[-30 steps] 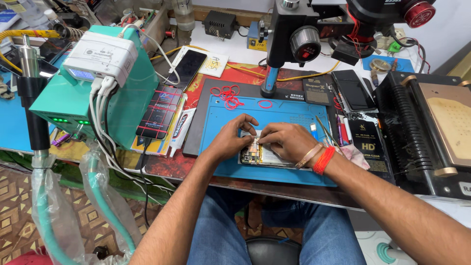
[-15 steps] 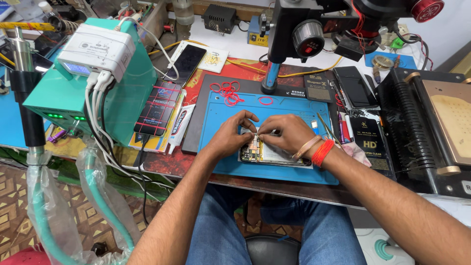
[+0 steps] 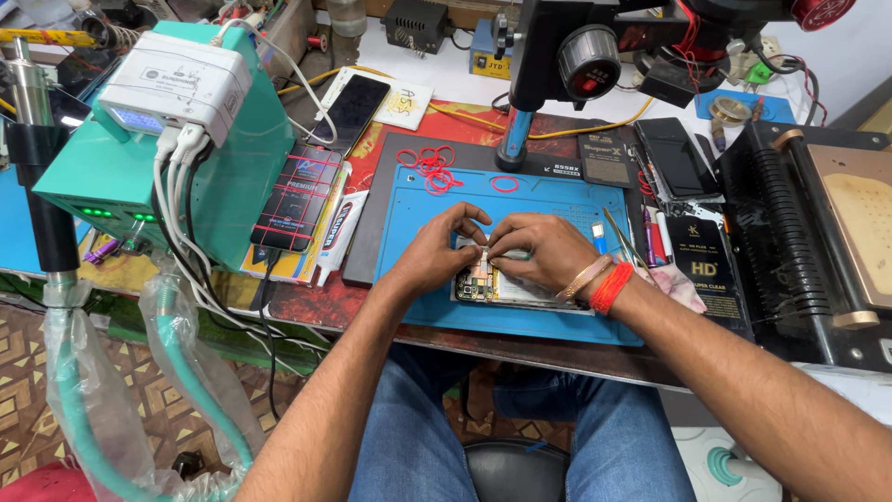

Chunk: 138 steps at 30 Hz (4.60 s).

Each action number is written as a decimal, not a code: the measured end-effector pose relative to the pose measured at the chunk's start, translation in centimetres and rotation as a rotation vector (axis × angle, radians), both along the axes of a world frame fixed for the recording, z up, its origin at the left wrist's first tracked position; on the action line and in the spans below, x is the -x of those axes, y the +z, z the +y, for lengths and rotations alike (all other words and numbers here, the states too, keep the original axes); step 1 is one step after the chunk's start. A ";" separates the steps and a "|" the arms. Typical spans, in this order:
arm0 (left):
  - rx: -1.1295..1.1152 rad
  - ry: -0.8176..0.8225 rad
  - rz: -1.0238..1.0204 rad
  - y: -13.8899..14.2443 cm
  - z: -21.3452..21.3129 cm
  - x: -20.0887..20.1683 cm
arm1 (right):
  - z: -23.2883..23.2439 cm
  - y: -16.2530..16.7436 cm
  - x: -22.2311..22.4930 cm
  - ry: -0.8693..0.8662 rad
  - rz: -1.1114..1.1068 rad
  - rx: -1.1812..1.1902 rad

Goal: The person repairs a disassembled smartphone on a blue silicone mat, using tweezers and a small screwdriver to work on the internal board and connectors. They reposition the phone body, lift and adjust small internal components, and press parts into place by hand.

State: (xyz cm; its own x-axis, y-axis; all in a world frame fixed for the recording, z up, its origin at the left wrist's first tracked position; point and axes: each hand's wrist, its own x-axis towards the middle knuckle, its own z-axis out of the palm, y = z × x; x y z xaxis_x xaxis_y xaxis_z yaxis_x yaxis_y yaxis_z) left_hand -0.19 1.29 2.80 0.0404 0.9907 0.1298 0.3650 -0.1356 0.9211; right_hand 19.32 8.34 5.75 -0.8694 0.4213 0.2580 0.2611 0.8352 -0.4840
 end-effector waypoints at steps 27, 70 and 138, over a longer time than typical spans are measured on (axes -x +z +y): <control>-0.063 0.013 0.051 -1.8 0.4 0.4 | -0.6 -1.5 -1.5 0.092 -0.253 -0.474; 0.153 0.071 0.440 1.3 0.6 -1.3 | -1.4 -1.9 -2.2 -0.020 -0.105 -0.116; -0.007 0.010 0.218 -0.8 -3.7 0.1 | -1.0 -2.2 -12.9 -0.360 -0.279 0.015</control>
State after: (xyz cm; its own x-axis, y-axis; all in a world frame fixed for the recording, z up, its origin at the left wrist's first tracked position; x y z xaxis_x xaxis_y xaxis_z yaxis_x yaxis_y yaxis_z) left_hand -0.28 -2.36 1.98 0.0586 0.9903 0.1256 0.5567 -0.1369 0.8194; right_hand 32.26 7.35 3.59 -0.7026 0.7111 0.0259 0.6555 0.6610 -0.3653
